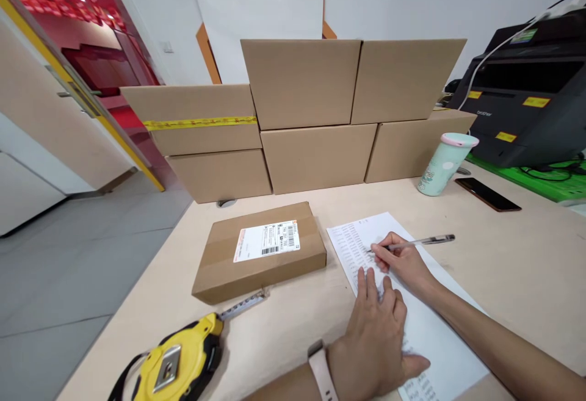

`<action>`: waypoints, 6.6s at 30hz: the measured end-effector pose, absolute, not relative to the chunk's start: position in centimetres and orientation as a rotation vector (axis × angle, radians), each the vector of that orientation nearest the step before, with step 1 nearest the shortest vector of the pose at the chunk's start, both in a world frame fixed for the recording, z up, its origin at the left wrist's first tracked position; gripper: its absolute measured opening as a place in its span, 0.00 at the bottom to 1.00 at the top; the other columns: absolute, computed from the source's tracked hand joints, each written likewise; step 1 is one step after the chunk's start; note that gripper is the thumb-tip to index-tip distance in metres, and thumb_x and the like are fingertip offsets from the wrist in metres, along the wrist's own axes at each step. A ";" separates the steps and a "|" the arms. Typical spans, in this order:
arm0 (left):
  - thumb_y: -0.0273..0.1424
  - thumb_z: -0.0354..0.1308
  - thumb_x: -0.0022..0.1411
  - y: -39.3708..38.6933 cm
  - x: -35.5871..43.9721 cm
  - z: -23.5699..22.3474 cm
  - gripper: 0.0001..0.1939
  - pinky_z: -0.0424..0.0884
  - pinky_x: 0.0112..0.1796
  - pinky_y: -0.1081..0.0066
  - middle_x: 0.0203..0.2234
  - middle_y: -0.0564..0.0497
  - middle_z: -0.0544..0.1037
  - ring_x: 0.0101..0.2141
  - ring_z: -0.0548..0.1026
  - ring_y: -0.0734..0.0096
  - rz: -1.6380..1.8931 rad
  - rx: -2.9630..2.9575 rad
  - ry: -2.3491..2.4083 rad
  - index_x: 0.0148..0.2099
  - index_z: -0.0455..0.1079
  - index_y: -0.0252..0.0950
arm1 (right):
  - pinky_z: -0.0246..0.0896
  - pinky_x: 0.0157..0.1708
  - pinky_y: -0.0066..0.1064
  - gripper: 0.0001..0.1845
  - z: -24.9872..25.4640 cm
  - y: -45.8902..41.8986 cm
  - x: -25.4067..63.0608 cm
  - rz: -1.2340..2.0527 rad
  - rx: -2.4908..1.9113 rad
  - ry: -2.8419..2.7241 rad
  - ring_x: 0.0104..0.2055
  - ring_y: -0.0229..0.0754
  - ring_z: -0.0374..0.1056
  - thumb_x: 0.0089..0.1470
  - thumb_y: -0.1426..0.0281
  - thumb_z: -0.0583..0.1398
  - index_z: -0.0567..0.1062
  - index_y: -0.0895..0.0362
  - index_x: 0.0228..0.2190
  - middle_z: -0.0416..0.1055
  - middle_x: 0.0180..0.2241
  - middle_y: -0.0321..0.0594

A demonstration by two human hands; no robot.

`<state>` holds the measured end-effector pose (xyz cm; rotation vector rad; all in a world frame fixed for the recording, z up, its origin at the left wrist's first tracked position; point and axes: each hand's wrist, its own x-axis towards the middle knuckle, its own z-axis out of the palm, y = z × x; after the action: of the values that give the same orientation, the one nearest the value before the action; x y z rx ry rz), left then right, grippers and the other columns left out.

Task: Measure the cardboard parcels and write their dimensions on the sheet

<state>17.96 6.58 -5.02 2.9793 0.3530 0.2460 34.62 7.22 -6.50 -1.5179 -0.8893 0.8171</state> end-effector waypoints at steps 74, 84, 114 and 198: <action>0.57 0.32 0.63 6.5 17.9 -5.8 0.46 0.50 0.60 0.43 0.59 0.28 0.61 0.61 0.52 0.31 0.324 3.064 0.349 0.61 0.56 0.19 | 0.43 0.20 0.28 0.15 -6.9 7.2 34.8 0.496 -1.732 -1.154 0.20 0.34 0.46 0.47 0.67 0.58 0.56 0.52 0.18 0.50 0.17 0.27; 0.57 0.34 0.62 6.5 17.9 -5.5 0.45 0.51 0.60 0.43 0.60 0.29 0.61 0.61 0.52 0.32 0.310 3.067 0.352 0.61 0.57 0.19 | 0.45 0.22 0.29 0.14 -6.4 7.2 34.6 0.494 -1.728 -1.170 0.21 0.35 0.49 0.44 0.68 0.57 0.55 0.52 0.17 0.51 0.17 0.28; 0.56 0.35 0.63 6.5 17.8 -5.8 0.44 0.47 0.61 0.43 0.60 0.29 0.61 0.62 0.51 0.32 0.341 3.063 0.348 0.61 0.56 0.20 | 0.44 0.20 0.28 0.14 -6.7 7.2 34.8 0.488 -1.751 -1.125 0.20 0.34 0.47 0.45 0.68 0.58 0.56 0.52 0.18 0.49 0.16 0.26; 0.39 0.71 0.40 7.2 -10.2 -4.6 0.43 0.61 0.53 0.52 0.52 0.42 0.69 0.51 0.67 0.52 0.945 1.933 1.288 0.57 0.61 0.36 | 0.64 0.44 0.40 0.19 -5.4 5.6 17.8 0.498 -1.412 -1.746 0.45 0.48 0.69 0.59 0.61 0.53 0.74 0.54 0.47 0.73 0.46 0.46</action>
<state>-10.15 7.20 -4.57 1.9329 1.2879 0.9453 17.81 5.58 -5.43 -1.4116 -1.7464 0.4978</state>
